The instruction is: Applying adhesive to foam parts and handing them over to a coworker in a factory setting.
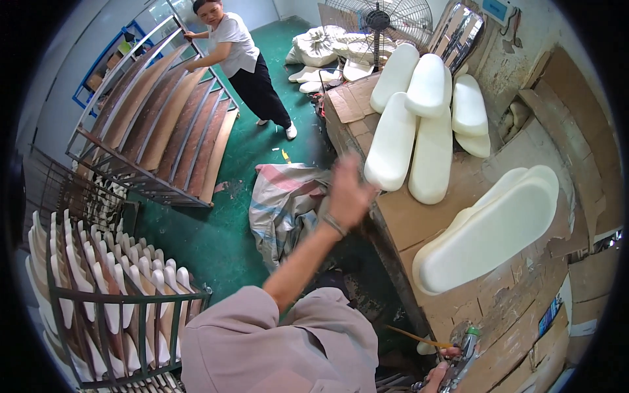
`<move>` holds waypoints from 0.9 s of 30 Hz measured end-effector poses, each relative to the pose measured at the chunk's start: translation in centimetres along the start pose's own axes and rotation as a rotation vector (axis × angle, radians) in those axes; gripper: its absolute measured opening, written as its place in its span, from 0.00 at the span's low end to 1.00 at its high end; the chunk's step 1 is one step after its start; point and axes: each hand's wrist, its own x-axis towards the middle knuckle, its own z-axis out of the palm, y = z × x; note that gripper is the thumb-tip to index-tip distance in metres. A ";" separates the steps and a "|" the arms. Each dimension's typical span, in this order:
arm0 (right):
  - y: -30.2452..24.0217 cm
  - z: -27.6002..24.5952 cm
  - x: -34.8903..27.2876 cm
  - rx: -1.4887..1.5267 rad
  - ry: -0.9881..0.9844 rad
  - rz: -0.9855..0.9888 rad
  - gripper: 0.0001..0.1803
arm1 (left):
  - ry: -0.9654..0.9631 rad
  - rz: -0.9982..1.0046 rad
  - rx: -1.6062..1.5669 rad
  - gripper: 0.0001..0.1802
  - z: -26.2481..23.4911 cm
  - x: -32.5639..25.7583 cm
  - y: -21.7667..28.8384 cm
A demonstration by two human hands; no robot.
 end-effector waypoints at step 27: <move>3.2 -6.7 -1.7 -0.122 0.109 -0.160 0.28 | 0.419 0.680 0.484 0.48 -16.7 6.5 6.8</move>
